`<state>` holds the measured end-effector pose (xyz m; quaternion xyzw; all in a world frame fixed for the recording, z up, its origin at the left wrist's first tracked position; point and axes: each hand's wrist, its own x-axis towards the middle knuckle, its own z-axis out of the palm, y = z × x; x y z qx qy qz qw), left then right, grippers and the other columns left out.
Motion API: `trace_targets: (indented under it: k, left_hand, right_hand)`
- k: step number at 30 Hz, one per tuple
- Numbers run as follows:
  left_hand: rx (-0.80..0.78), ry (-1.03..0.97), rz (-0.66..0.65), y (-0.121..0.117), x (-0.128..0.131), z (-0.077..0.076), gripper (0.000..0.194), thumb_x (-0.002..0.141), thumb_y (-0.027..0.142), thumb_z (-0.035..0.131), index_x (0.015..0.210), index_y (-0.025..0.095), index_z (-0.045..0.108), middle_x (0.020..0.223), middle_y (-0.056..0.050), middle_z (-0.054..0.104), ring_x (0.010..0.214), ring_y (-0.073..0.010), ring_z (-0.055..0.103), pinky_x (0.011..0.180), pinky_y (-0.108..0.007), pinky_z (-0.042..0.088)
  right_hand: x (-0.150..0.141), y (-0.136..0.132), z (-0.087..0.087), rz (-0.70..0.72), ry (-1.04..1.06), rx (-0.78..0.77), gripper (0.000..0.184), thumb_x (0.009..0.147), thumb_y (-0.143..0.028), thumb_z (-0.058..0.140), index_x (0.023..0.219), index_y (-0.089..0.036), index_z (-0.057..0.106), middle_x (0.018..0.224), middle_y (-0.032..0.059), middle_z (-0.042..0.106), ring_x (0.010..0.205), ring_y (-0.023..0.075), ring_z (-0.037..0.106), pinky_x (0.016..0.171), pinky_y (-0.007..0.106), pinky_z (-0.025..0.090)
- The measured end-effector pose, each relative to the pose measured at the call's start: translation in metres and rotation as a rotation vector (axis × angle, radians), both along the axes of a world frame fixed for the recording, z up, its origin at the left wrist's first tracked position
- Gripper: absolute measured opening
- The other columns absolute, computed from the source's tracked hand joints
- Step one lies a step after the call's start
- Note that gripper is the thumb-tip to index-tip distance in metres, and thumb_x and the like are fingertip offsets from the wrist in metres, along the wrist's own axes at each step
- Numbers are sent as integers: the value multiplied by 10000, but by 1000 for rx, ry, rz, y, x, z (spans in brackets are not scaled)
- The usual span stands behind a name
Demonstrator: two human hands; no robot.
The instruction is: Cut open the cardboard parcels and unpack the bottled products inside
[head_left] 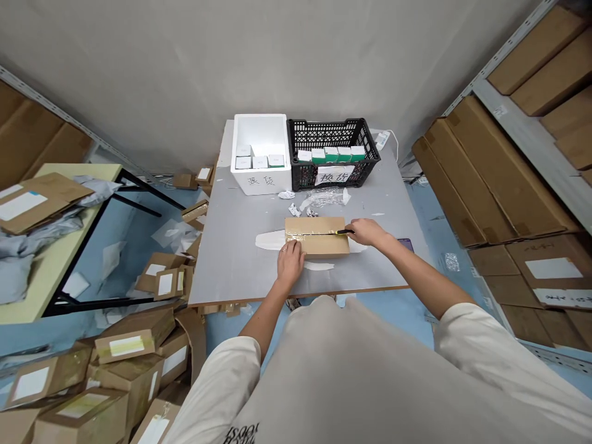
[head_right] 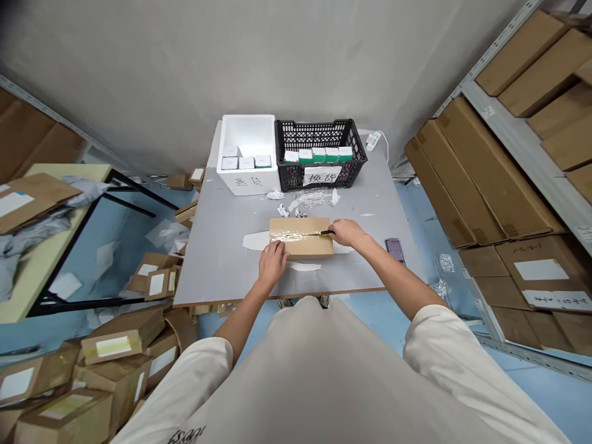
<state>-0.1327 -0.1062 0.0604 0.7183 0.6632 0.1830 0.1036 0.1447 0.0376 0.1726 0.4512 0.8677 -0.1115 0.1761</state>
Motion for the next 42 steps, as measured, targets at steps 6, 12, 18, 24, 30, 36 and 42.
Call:
trace_targets:
  k: [6, 12, 18, 24, 30, 36, 42]
  left_hand:
    - [4, 47, -1, 2, 4, -1, 421, 1032, 317, 451, 1434, 212, 519, 1459, -145, 563, 1366, -318, 504, 1153, -471, 429]
    - [-15, 81, 18, 3, 10, 0, 414, 1024, 308, 454, 1424, 224, 517, 1446, -145, 563, 1339, -323, 519, 1133, -471, 442]
    - [-62, 105, 60, 9, 22, 10, 396, 977, 257, 506, 1370, 248, 556, 1425, -144, 555, 1319, -344, 516, 1100, -513, 446]
    - [-92, 80, -218, 44, 74, 26, 590, 905, 309, 666, 1457, 265, 463, 1505, -139, 479, 1395, -336, 458, 1157, -492, 381]
    - [-206, 176, -263, 73, 110, 27, 779, 758, 393, 844, 1413, 239, 451, 1425, -157, 510, 1346, -354, 484, 1133, -491, 357]
    - [-281, 268, -243, 90, 114, 24, 693, 748, 411, 838, 1327, 228, 504, 1340, -165, 563, 1291, -381, 524, 1115, -538, 318]
    - [-279, 298, -259, 89, 117, 22, 759, 672, 424, 907, 1286, 204, 519, 1305, -157, 573, 1273, -364, 553, 1181, -528, 265]
  right_hand:
    - [52, 3, 0, -28, 32, 16, 322, 995, -342, 508, 1141, -222, 769, 1085, 135, 738, 960, 277, 668, 726, 323, 427]
    - [96, 6, -11, -61, 98, -1, 328, 987, -381, 519, 1151, -247, 770, 1085, 118, 744, 961, 270, 662, 717, 310, 421]
    - [136, 4, -20, -162, 195, -34, 335, 953, -399, 553, 1156, -263, 784, 1051, 92, 776, 947, 258, 675, 730, 295, 433]
    - [150, -4, -31, -261, 446, -116, 351, 971, -419, 527, 1130, -221, 769, 993, 60, 787, 861, 214, 677, 728, 264, 441]
    - [144, -8, -48, -376, 641, -232, 339, 966, -415, 545, 1146, -196, 731, 928, 48, 768, 785, 190, 687, 731, 267, 490]
    - [144, -5, -68, -461, 734, -313, 324, 932, -449, 602, 1097, -191, 709, 877, 32, 729, 694, 158, 679, 656, 245, 501]
    - [142, 6, -81, -430, 778, -389, 357, 913, -470, 604, 1069, -175, 731, 860, 34, 720, 671, 150, 655, 655, 246, 497]
